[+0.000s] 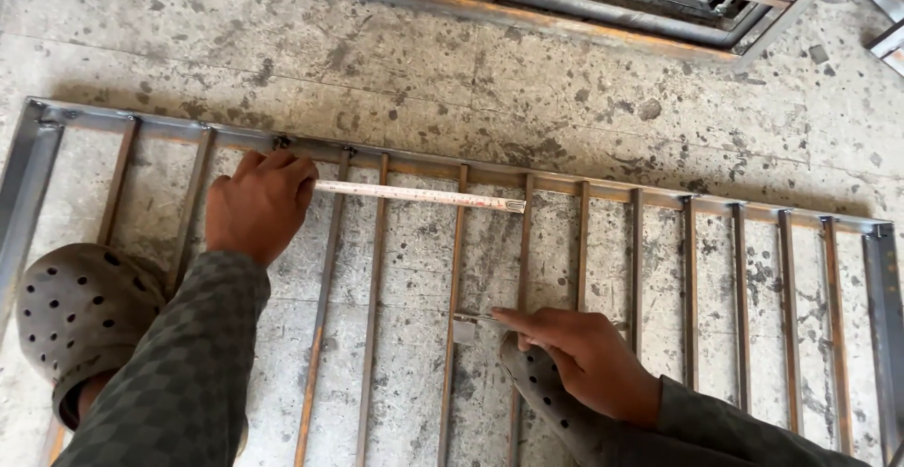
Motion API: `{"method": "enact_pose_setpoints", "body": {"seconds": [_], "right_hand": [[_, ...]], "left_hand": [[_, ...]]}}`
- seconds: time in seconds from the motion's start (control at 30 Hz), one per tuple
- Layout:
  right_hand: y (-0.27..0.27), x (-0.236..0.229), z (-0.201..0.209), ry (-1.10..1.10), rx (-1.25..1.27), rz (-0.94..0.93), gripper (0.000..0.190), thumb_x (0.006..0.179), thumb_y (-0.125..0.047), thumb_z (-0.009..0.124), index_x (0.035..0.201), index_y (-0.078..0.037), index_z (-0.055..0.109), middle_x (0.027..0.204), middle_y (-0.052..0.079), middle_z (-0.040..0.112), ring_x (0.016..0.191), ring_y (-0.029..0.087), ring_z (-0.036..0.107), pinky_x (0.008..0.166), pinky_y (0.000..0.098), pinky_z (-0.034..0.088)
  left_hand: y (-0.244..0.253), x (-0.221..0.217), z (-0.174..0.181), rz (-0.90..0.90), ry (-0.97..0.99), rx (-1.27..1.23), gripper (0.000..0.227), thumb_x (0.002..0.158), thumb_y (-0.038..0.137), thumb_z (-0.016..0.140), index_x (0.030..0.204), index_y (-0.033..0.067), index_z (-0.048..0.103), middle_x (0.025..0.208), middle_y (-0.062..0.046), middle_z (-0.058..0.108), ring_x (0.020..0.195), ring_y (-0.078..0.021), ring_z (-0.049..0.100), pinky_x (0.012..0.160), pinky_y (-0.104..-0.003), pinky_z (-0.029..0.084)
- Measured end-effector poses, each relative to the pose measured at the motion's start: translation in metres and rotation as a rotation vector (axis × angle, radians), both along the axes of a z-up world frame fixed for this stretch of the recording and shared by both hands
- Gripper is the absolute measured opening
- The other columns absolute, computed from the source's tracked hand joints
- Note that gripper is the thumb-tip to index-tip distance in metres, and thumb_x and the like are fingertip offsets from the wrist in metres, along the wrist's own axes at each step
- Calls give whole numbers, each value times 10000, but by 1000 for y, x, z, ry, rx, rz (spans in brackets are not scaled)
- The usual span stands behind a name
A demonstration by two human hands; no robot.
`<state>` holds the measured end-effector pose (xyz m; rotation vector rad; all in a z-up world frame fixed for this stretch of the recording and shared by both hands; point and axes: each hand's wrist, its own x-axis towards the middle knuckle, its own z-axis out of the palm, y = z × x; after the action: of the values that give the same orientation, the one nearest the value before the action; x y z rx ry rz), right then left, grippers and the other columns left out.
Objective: The person measures the spacing between the vertical bars of a metal window grille using a ruler and a small square, then welds the bar joints on the frame with an electrode holder, producing sparks as they weld successive joints along the frame.
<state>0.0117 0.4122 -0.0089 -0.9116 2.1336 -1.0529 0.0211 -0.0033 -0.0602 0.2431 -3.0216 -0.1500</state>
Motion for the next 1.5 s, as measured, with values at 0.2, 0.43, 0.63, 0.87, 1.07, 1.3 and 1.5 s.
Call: {"method": "enact_pose_setpoints", "body": {"seconds": [0.2,0.43,0.63,0.87,1.07,1.3,1.5], "right_hand": [[0,0,-1,-32,66,13,582,949,70,519,1456,-206,596,955,94,804,810,227,778,731,378,635],[-1,-2,-4,38,26,59,658,890,133,507,1464,-177,597,992,107,801,856,236,789,731,375,640],[-24,-12,-5,301,92,241,768,829,135,562,1535,-160,495,986,90,763,770,225,719,639,363,608],[-81,-27,16,522,212,623,706,883,50,629,1553,-92,457,776,57,640,564,155,575,445,300,556],[-101,-28,23,687,183,594,477,971,-76,592,1447,-51,555,717,55,593,504,118,512,401,309,541],[-107,-26,26,547,456,695,466,1012,-92,584,1468,-26,507,637,60,576,423,153,503,385,363,541],[-109,-24,21,630,414,688,514,979,-66,592,1486,-27,509,608,40,527,410,126,453,339,310,475]], "left_hand": [[-4,1,-6,8,0,-27,162,1004,301,647,998,197,771,1058,40,760,1015,-210,701,688,-464,606],[2,-1,4,-3,18,-31,147,997,296,658,990,198,768,1042,48,760,1020,-195,704,697,-452,608],[-4,5,-15,-8,45,-25,158,1030,271,643,977,183,763,1011,35,751,986,-194,706,677,-440,604],[8,11,-2,7,100,0,145,1021,260,644,1002,183,765,996,41,734,968,-200,694,729,-464,589],[9,12,-2,19,110,-4,141,1010,274,647,1016,185,756,1011,35,724,1014,-213,681,757,-477,576],[11,15,-2,31,116,18,130,1011,268,648,1014,186,748,1018,38,723,1011,-220,676,759,-477,568],[11,15,-1,32,102,12,134,1005,273,648,1007,186,750,1008,32,725,1011,-215,677,766,-484,569]]}}
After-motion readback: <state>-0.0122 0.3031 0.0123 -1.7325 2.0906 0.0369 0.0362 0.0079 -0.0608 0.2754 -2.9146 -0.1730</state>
